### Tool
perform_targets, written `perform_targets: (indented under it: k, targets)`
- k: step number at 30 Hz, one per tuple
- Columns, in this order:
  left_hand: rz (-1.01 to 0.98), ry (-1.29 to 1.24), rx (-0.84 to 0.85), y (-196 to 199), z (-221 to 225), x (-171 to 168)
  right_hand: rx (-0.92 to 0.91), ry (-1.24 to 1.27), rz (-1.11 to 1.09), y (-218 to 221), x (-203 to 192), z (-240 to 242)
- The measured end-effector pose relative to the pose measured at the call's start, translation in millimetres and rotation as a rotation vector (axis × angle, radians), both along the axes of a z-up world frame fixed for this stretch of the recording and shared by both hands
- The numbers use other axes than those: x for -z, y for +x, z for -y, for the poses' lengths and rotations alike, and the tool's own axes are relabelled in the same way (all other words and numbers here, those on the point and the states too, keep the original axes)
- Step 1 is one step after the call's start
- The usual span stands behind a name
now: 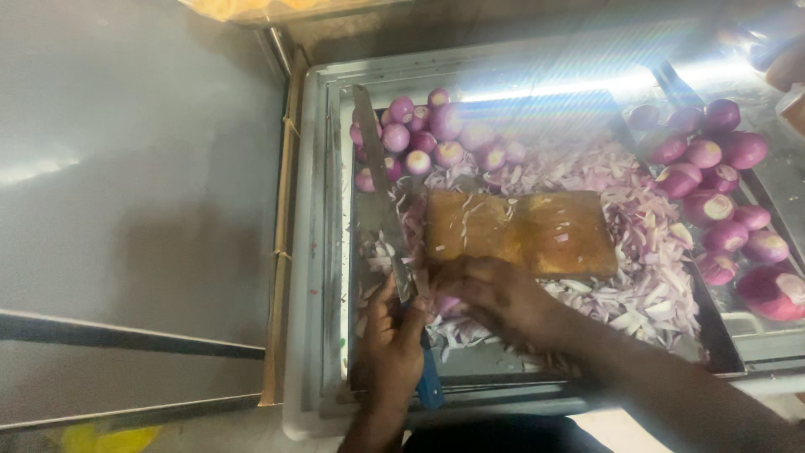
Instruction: The person chops onions on a wooden board using a long knife, holding the onions with one hand and slicing them into a pile of previously chopped onion pieces.
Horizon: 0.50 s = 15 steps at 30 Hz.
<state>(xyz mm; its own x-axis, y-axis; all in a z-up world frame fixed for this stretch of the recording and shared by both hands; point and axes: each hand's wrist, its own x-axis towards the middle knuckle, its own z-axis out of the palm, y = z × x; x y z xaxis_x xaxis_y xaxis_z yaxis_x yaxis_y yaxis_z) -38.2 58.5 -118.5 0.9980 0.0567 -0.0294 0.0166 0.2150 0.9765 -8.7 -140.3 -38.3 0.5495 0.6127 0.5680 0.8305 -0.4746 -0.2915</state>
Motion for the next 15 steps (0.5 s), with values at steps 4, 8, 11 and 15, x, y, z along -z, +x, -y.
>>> perform_targets:
  k: [4,8,11,15]
  targets:
    - [0.102,0.070,0.024,-3,0,8,0.295,0.107,0.120,26,8,15]
    - [0.187,0.074,0.033,1,4,13,0.469,0.167,-0.216,42,16,19]
    - [0.035,0.144,0.059,3,9,5,0.377,0.154,-0.209,41,16,22]
    - [0.004,0.669,0.066,-6,7,-14,0.240,0.084,0.024,29,7,21]
